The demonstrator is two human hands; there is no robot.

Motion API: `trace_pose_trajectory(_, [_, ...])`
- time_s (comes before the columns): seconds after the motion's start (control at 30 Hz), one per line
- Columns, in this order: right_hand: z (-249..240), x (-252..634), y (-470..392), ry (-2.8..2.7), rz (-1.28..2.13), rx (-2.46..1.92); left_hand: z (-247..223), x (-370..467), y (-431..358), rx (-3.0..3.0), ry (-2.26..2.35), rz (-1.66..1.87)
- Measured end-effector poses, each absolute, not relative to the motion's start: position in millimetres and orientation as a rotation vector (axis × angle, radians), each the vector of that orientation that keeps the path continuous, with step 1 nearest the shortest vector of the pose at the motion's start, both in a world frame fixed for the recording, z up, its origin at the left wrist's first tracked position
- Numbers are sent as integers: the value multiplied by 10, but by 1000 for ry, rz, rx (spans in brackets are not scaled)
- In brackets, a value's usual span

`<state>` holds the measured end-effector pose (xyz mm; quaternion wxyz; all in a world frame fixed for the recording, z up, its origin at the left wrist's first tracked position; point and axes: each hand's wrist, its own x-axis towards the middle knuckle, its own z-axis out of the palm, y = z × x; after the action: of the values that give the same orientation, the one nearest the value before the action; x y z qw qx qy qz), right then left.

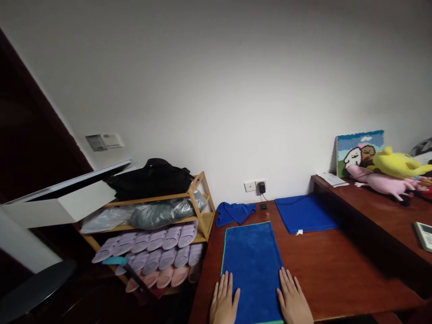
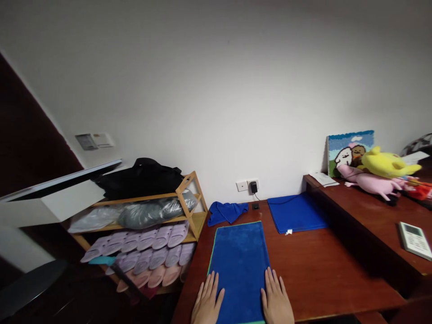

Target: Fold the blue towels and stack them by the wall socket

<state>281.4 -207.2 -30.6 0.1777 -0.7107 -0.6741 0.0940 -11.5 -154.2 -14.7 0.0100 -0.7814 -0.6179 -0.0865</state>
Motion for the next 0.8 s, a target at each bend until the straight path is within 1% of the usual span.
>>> trace_pose_trajectory(0.1, [-345, 2814, -2061, -1899, 270, -1989, -98, 129, -1544, -2500, -1869, -284])
trace_pose_trajectory(0.27, [-408, 2816, -2031, -1886, 275, -1987, -5, 833, -1568, -2750, -1605, -351])
trace_pose_trajectory(0.37, [-434, 2829, -2013, -1896, 268, -1977, 2, 1044, -1555, -2810, -1593, -338])
trace_pose_trajectory(0.47, [-451, 2843, -2006, -1909, 273, -1972, -25, 919, -1530, -2769, -1655, -291])
trace_pose_trajectory(0.63, [-442, 2841, -2030, -1894, 264, -1960, -50, 257, -1551, -2551, -1910, -198])
trace_pose_trajectory(0.8, [-413, 2829, -2071, -1902, 275, -2006, -109, -162, -1637, -2402, -2025, -227])
